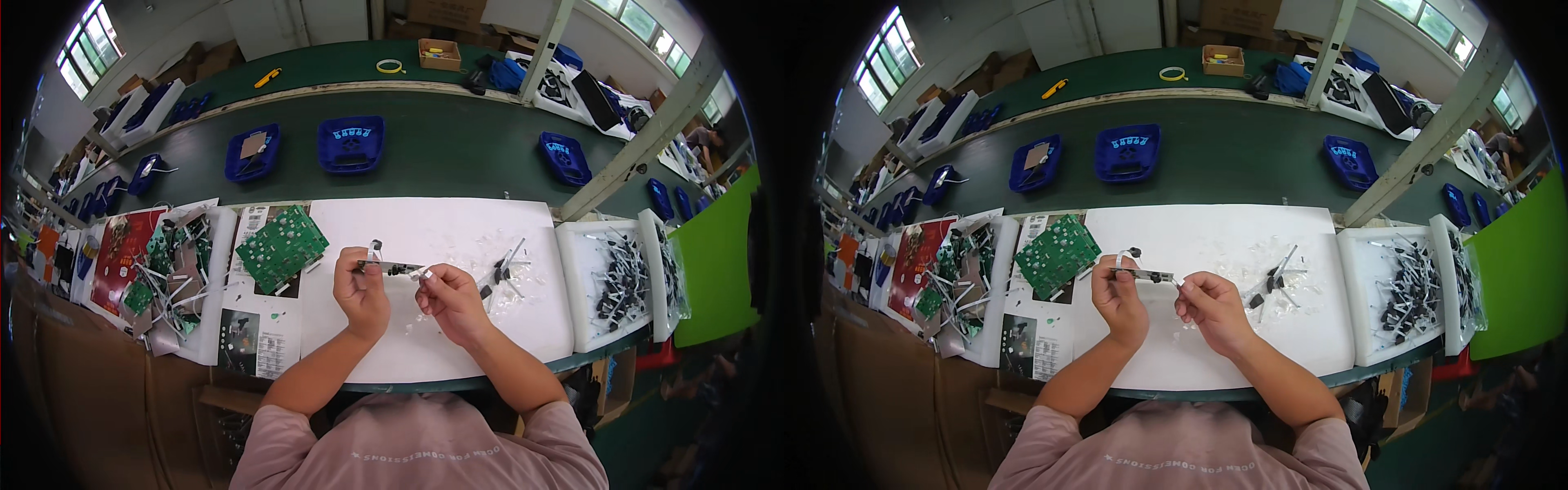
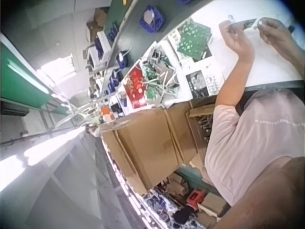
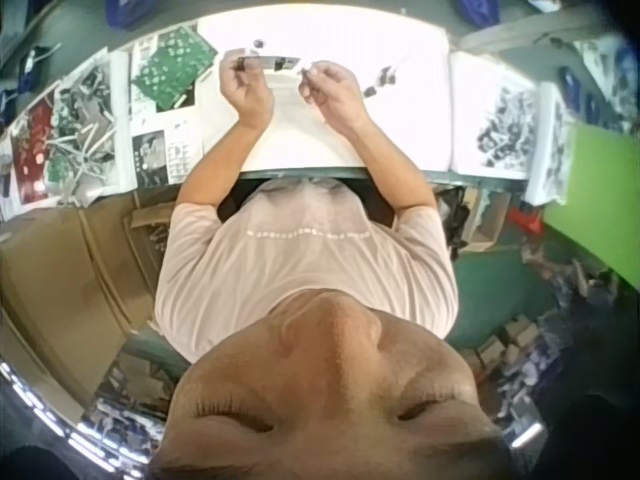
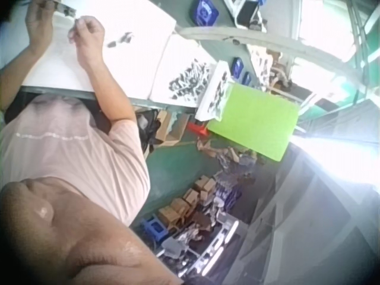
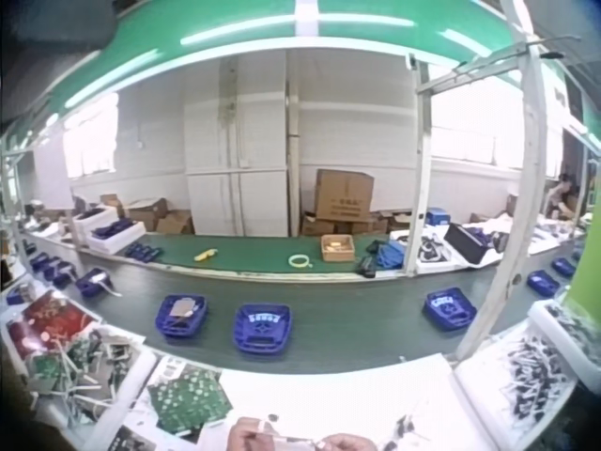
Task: The person assembles electronic circuit boards into plastic housings by hand, connecting them with white connectors.
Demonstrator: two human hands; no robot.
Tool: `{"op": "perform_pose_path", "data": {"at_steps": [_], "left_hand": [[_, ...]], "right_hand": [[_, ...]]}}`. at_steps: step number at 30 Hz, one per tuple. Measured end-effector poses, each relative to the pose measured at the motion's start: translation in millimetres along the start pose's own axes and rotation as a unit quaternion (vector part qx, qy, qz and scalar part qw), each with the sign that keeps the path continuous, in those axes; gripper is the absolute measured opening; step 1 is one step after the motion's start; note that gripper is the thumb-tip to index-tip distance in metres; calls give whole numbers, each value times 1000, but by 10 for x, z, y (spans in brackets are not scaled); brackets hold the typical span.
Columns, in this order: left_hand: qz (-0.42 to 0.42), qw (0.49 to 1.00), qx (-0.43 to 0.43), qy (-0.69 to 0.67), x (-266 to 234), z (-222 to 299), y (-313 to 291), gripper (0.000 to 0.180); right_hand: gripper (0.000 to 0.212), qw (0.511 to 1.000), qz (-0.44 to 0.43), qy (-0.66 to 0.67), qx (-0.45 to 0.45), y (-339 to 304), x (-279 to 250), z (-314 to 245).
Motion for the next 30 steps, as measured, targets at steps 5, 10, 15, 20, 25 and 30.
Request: {"op": "perform_pose_path", "data": {"at_steps": [5,10,15,20,25,30], "left_hand": [[7,1000,0,-11,-3,-20,-25,18],[-8,1000,7,12,-7,-29,-32,17],[-33,984,124,123,-92,54,158,18],[-122,948,90,280,-146,78,529,19],[-163,939,-51,297,-176,-56,624,18],[-367,844,58,386,69,-47,595,22]], "right_hand": [[15,999,3,3,-34,12,24,22],[15,999,33,-12,-41,20,-34,62],[11,995,48,-66,-50,-42,-35,-79],[17,883,241,-391,-99,-132,-368,-704],[27,573,327,-749,66,25,-595,-678],[29,567,341,-746,74,-74,-534,-843]]}}
Point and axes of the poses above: each hand's wrist, its own y-axis towards the middle knuckle, its own x-axis out of the palm, z = x × y, the point moved 7 cm from there along y, towards the middle knuckle, and after that the axes turned 14 degrees about x, right-handed, at the moved point
